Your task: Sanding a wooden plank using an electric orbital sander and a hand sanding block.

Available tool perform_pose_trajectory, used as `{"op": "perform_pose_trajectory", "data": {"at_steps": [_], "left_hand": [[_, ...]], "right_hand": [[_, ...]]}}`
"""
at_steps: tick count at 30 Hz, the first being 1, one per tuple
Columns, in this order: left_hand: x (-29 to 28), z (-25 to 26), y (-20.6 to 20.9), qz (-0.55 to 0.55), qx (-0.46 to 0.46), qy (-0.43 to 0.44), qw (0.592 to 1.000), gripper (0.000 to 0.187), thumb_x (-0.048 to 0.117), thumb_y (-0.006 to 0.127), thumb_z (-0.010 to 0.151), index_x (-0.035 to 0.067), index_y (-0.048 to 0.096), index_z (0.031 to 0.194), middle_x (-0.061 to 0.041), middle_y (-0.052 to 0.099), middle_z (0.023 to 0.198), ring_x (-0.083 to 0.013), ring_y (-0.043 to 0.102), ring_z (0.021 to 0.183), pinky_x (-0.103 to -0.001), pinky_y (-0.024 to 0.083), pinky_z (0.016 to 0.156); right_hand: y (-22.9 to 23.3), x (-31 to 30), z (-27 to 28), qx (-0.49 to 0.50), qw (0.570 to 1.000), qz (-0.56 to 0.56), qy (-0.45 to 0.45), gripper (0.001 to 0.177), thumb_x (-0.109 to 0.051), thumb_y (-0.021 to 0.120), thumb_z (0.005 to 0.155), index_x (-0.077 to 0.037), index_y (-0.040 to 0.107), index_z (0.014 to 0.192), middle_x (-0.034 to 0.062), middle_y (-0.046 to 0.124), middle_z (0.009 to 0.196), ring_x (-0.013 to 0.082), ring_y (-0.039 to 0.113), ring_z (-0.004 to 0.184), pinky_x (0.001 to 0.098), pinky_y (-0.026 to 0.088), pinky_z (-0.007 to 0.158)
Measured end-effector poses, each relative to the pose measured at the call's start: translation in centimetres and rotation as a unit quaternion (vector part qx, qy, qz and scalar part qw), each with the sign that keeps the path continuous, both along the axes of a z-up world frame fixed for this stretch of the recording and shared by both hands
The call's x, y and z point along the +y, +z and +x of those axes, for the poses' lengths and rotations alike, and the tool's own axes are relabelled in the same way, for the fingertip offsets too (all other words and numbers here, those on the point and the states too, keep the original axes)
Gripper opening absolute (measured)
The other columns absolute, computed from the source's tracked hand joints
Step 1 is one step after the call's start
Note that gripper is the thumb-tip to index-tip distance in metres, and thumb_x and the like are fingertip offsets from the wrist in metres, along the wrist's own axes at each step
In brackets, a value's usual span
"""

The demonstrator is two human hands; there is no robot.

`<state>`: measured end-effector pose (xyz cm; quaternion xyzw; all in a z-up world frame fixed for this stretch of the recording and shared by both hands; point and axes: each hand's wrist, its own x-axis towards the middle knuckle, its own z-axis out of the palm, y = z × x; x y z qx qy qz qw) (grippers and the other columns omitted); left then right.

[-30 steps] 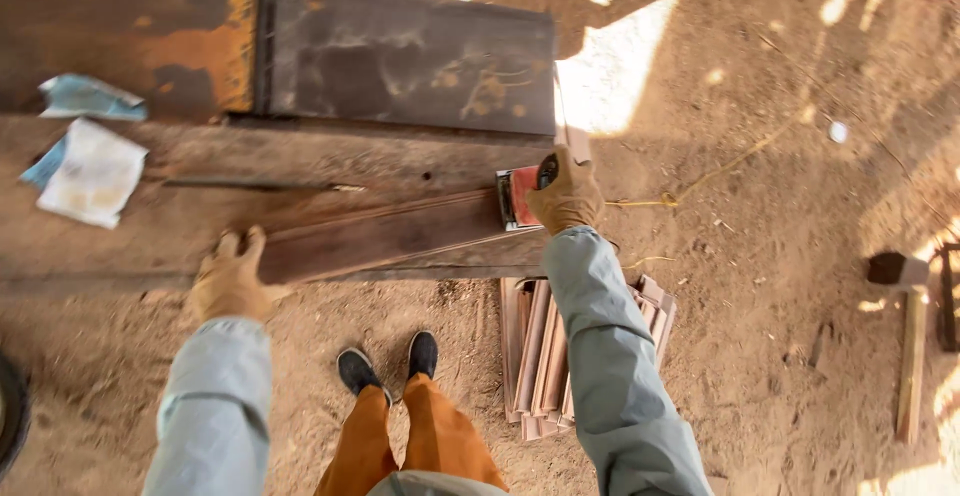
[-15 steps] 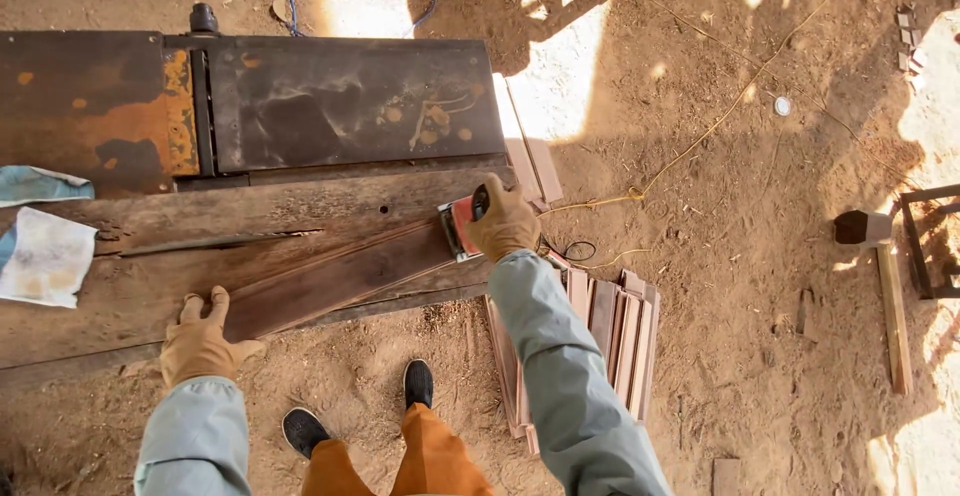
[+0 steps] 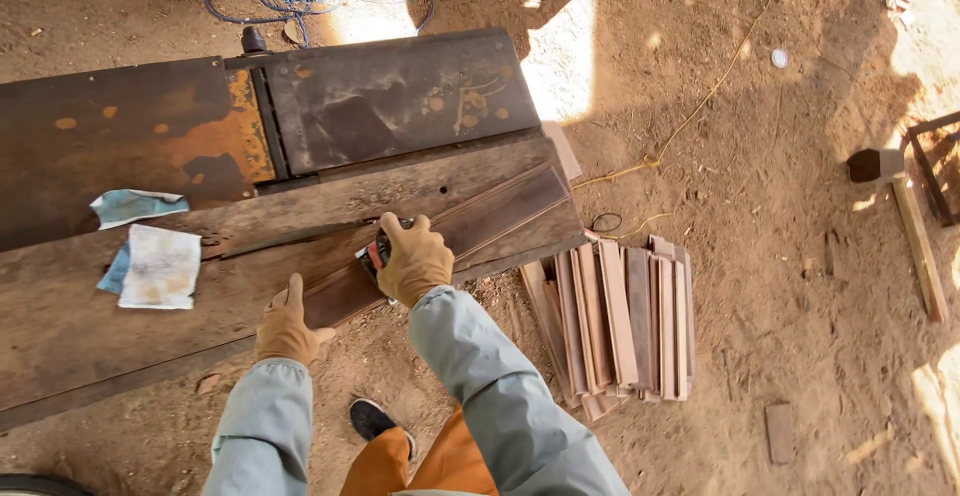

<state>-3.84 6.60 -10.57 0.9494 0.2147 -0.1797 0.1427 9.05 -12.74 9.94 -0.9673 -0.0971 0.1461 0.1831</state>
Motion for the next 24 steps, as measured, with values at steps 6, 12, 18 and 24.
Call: {"op": "perform_pose_trajectory", "data": {"at_steps": [6, 12, 18, 24], "left_hand": [[-0.9, -0.4, 8.3, 0.013, 0.111, 0.004, 0.994, 0.093, 0.058, 0.087, 0.072, 0.013, 0.054, 0.146, -0.004, 0.044, 0.157, -0.0259, 0.047, 0.141, -0.038, 0.052, 0.112], [1.6, -2.1, 0.3, 0.042, 0.038, -0.059, 0.997, 0.097, 0.051, 0.089, 0.069, 0.016, 0.047, 0.15, -0.004, 0.04, 0.159, -0.0263, 0.044, 0.143, -0.038, 0.047, 0.115], [-1.5, 0.8, 10.6, 0.02, 0.094, 0.01, 0.995, 0.115, 0.063, 0.087, 0.068, 0.024, 0.03, 0.159, -0.007, 0.037, 0.159, -0.0303, 0.044, 0.139, -0.042, 0.052, 0.105], [-2.3, 1.9, 8.6, 0.071, 0.156, 0.006, 0.985, 0.114, 0.069, 0.082, 0.071, 0.028, 0.031, 0.163, -0.006, 0.046, 0.154, -0.027, 0.053, 0.134, -0.038, 0.055, 0.104]], "right_hand": [[1.4, 6.0, -4.0, 0.107, 0.994, -0.017, 0.012, 0.042, -0.029, 0.071, 0.091, -0.027, 0.051, 0.128, 0.0192, 0.056, 0.113, 0.0364, 0.07, 0.092, 0.0471, 0.063, 0.072], [0.6, 6.8, -4.1, 0.075, 0.997, -0.028, 0.003, 0.043, -0.033, 0.071, 0.091, -0.029, 0.052, 0.129, 0.0186, 0.057, 0.113, 0.035, 0.07, 0.091, 0.0459, 0.063, 0.071], [-0.7, 3.6, -1.6, 0.043, 0.998, -0.015, -0.038, 0.035, -0.043, 0.065, 0.098, -0.025, 0.055, 0.127, 0.018, 0.059, 0.114, 0.0339, 0.072, 0.09, 0.0447, 0.064, 0.068], [-2.0, -1.4, 1.7, -0.026, 0.998, -0.001, -0.06, 0.044, -0.047, 0.072, 0.088, -0.028, 0.057, 0.125, 0.0189, 0.061, 0.109, 0.04, 0.07, 0.092, 0.0535, 0.06, 0.073]]}}
